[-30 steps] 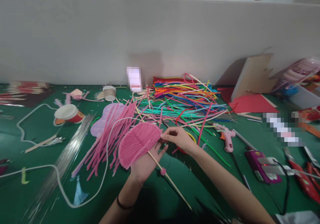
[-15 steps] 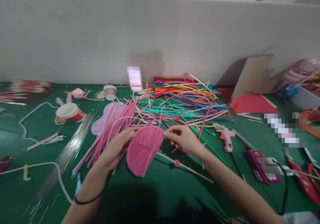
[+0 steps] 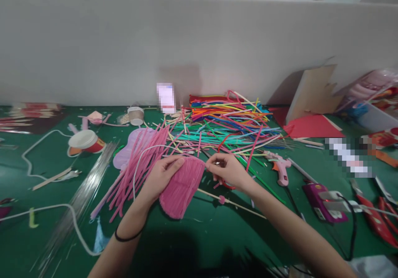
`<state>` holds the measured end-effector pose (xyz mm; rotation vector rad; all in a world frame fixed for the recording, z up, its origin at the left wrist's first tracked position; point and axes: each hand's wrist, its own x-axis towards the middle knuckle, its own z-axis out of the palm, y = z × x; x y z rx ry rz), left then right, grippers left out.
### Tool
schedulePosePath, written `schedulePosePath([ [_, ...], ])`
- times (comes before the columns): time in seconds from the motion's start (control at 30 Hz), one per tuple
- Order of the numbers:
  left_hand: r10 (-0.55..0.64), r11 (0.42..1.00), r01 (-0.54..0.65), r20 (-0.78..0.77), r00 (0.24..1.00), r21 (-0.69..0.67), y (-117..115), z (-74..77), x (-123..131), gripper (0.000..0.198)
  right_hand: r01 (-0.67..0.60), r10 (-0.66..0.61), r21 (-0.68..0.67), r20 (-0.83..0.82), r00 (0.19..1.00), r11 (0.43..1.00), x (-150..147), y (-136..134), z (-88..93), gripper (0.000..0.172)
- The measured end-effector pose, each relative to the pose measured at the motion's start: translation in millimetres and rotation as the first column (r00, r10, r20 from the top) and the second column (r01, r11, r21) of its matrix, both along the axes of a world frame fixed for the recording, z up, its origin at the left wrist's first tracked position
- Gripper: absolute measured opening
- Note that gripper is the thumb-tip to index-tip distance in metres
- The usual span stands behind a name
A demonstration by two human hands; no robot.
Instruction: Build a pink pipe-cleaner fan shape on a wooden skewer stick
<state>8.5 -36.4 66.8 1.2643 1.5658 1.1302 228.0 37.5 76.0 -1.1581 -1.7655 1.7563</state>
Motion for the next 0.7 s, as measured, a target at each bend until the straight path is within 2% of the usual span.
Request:
schedulePosePath([
  [0.17, -0.059, 0.998, 0.059, 0.011, 0.998, -0.029, 2.4, -2.0, 3.9, 0.033, -0.029, 0.028, 0.023, 0.059, 0.998, 0.999, -2.0, 1.3, 4.0, 0.018],
  [0.37, -0.096, 0.995, 0.098, -0.064, 0.993, 0.027, 4.1, -3.2, -0.1, 0.034, -0.025, 0.022, 0.232, 0.016, 1.000, 0.972, -3.0, 6.0, -3.7, 0.015],
  [0.53, -0.086, 0.994, 0.093, -0.116, 0.990, 0.063, 9.9, -2.1, -2.4, 0.028, -0.021, 0.021, 0.251, 0.001, 1.000, 0.968, -2.8, 6.8, -3.0, 0.014],
  [0.7, -0.071, 0.994, 0.076, -0.074, 0.995, 0.074, 11.7, -0.6, 0.7, 0.024, -0.010, 0.014, 0.276, -0.012, 1.000, 0.961, -4.8, 6.3, -2.1, 0.014],
])
